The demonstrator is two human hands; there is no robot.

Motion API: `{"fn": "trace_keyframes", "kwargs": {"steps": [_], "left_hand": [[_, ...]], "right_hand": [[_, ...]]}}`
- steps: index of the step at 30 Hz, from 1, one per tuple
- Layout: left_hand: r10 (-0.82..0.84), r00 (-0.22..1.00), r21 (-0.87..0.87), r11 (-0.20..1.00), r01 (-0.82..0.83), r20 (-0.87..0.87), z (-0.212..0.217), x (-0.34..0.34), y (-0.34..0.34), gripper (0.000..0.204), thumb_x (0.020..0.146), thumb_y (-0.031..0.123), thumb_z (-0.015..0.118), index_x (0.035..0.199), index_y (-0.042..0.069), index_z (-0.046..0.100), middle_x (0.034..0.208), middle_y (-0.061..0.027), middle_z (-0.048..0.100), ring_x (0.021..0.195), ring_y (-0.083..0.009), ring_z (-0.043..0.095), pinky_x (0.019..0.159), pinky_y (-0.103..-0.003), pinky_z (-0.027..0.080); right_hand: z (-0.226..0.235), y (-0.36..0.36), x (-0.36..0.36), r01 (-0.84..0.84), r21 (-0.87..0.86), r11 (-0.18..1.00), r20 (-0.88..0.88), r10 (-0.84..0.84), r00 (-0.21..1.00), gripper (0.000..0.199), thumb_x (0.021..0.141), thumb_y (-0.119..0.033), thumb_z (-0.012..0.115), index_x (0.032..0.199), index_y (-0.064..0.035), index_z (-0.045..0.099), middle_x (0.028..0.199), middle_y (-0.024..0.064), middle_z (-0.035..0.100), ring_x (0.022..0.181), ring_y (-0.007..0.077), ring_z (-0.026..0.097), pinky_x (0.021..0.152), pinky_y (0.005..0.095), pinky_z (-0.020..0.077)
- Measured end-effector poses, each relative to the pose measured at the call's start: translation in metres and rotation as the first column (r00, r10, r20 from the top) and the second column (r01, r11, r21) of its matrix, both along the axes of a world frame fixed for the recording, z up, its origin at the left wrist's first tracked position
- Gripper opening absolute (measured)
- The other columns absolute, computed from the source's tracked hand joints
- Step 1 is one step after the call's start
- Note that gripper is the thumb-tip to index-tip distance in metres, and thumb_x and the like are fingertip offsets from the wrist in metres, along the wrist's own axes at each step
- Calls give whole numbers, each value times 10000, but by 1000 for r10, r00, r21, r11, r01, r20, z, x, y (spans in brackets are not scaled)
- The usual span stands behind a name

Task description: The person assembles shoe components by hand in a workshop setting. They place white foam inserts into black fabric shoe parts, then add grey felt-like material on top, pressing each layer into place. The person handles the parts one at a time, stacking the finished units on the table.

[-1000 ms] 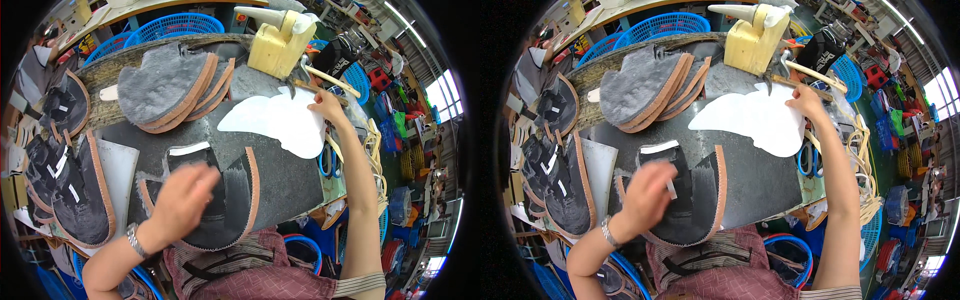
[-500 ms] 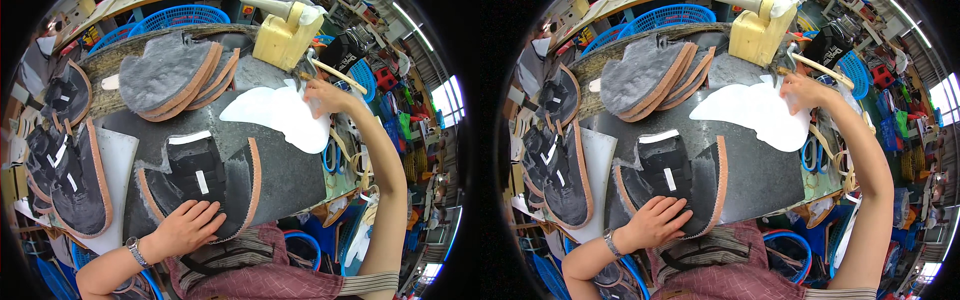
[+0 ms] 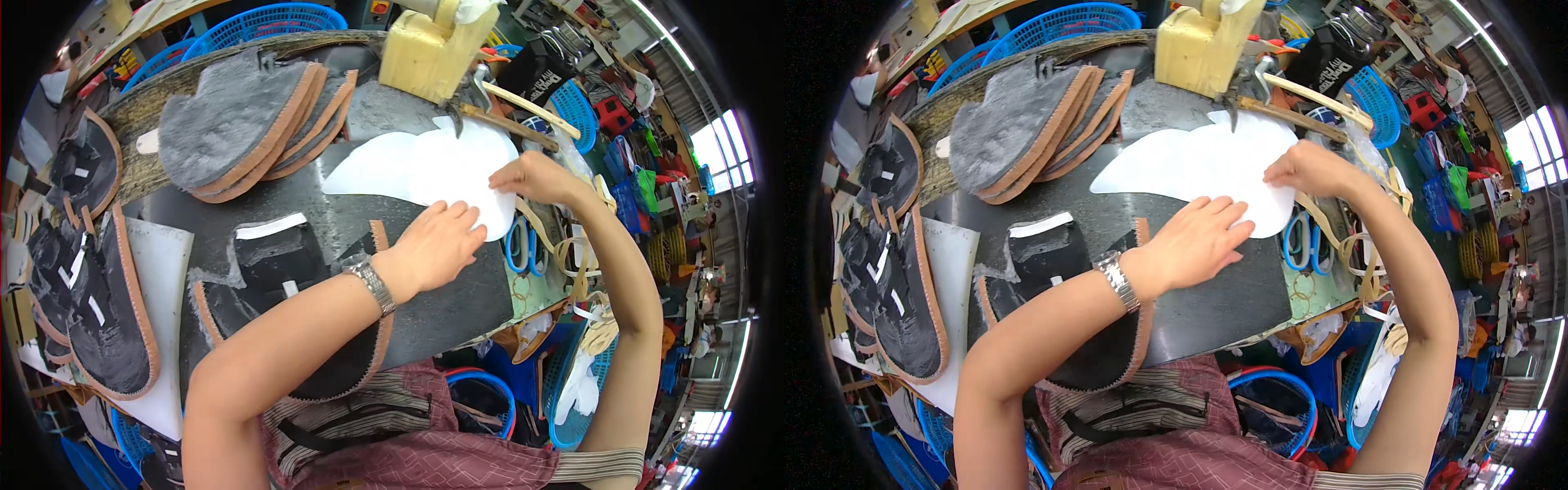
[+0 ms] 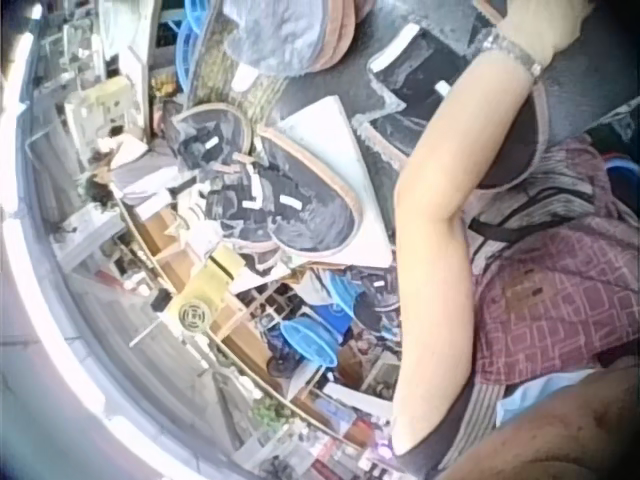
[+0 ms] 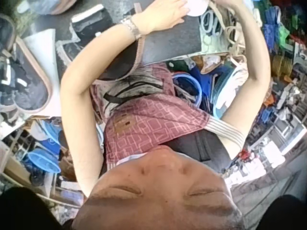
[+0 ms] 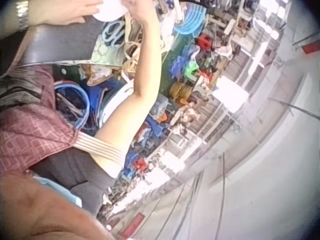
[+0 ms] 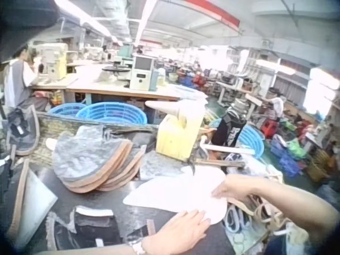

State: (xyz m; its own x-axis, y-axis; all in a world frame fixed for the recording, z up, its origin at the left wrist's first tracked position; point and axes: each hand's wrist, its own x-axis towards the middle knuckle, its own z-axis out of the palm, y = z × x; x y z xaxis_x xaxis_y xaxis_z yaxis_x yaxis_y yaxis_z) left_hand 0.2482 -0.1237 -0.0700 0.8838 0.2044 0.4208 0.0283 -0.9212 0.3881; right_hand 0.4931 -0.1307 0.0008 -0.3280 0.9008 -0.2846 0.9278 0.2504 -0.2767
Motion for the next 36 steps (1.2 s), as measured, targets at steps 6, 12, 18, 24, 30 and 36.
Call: {"fn": "trace_keyframes", "kwargs": {"steps": [6,12,18,24,30,36], "left_hand": [[40,991,79,996,-30,-131,-9,12,-4,353,733,250,687,984,42,553,1042,-79,531,992,-220,487,836,-336,397],[24,999,154,988,-17,-45,-16,5,-3,376,758,255,663,1039,30,552,1153,-102,522,1042,-241,473,855,-335,391],[60,985,239,971,-21,-159,-13,4,-8,384,775,271,651,1056,29,551,1158,-116,531,1052,-248,473,875,-344,385],[-31,963,-35,999,23,-266,2,11,1,470,774,302,671,1098,-10,537,1138,-145,553,1067,-227,500,877,-343,405],[478,830,-953,223,204,289,48,12,-4,696,776,362,692,1264,-58,427,1192,-215,546,1092,-236,543,882,-386,455],[614,780,-984,178,12,121,39,-15,20,146,873,70,514,896,-45,602,780,-109,664,637,-113,633,545,-241,500]], "right_hand": [[31,-13,42,427,142,893,-408,-340,847,149,852,-105,581,950,2,618,916,60,651,860,124,603,786,280,469],[-20,-26,0,-308,393,866,270,211,939,335,689,-91,692,1011,-43,614,1089,122,619,1026,295,570,862,361,470],[-16,-14,9,197,147,969,-137,-178,975,151,781,-69,631,903,19,643,840,88,669,794,228,639,744,308,491],[10,-14,40,797,169,580,-856,-315,410,173,886,-120,532,970,-4,629,782,-6,618,686,69,550,640,230,462],[16,-48,-81,434,573,695,-469,-156,869,135,871,-98,586,898,22,641,771,1,630,689,68,573,625,220,457],[28,-62,-78,784,105,611,-852,-351,388,110,855,-97,617,903,-2,641,812,-4,626,706,67,562,623,216,451]]}}
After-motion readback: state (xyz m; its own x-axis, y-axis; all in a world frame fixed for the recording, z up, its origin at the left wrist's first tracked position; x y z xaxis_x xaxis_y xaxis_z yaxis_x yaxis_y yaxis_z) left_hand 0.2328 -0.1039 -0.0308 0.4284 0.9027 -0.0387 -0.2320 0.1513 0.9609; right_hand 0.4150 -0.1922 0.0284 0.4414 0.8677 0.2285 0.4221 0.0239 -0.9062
